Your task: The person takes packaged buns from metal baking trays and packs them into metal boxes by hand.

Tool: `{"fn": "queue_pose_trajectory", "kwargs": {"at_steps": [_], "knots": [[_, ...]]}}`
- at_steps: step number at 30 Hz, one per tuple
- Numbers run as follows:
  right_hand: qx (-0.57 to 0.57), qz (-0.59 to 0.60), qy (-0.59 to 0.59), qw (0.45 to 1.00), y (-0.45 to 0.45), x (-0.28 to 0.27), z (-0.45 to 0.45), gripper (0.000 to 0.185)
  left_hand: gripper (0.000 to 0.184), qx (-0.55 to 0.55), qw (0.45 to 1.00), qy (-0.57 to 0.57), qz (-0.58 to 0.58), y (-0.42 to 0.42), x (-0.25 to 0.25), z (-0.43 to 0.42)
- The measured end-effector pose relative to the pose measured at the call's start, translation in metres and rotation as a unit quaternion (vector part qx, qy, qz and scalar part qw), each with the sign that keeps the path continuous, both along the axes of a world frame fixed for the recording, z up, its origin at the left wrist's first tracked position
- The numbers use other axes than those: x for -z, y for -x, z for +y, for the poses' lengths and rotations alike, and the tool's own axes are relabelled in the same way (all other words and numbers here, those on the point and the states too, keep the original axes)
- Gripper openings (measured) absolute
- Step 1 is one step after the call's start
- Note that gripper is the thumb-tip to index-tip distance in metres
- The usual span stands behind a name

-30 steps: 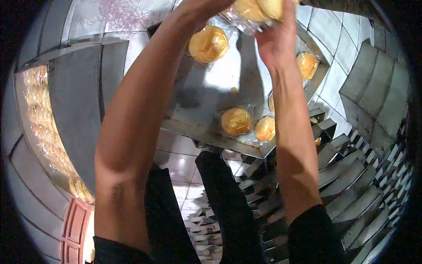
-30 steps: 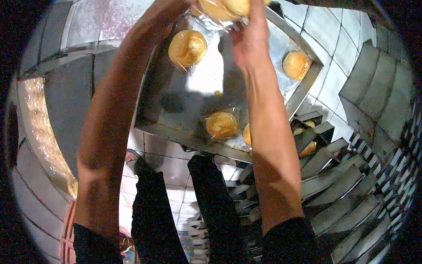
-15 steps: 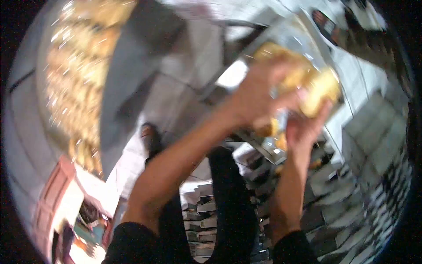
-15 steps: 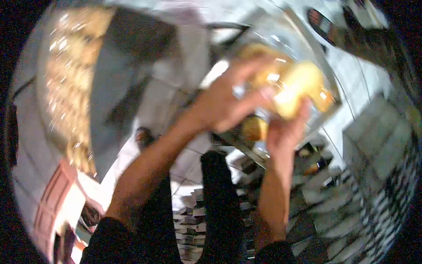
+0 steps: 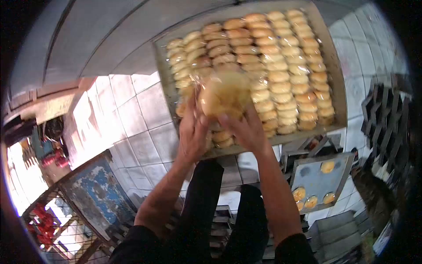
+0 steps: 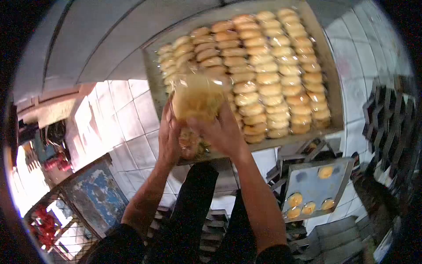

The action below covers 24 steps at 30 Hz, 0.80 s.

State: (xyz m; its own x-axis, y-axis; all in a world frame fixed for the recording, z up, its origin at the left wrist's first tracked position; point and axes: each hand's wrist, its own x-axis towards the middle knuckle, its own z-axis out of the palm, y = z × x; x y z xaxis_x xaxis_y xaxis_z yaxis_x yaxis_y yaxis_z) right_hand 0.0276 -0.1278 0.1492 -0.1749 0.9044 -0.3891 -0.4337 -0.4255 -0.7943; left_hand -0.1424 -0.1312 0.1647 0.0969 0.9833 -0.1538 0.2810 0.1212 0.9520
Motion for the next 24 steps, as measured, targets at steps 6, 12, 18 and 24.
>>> {"fn": "queue_pose_trajectory", "kwargs": {"at_steps": [6,12,18,24], "knots": [[-0.102,-0.262,-0.14,0.949,0.117,0.087,0.16,0.074,0.063,-0.113,0.989,0.063,0.074,0.112,0.036,0.087],[-0.132,-0.398,-0.046,0.907,0.146,0.069,0.182,0.077,0.046,0.03,0.959,-0.212,0.184,0.163,0.045,0.177],[-0.06,-0.256,-0.029,0.964,0.151,0.085,0.105,0.075,0.058,0.309,0.864,-0.238,0.318,0.188,0.092,0.227],[-0.066,-0.383,-0.016,0.921,0.146,0.073,0.085,0.066,0.069,0.319,0.829,-0.249,0.387,0.19,0.095,0.216]]}}
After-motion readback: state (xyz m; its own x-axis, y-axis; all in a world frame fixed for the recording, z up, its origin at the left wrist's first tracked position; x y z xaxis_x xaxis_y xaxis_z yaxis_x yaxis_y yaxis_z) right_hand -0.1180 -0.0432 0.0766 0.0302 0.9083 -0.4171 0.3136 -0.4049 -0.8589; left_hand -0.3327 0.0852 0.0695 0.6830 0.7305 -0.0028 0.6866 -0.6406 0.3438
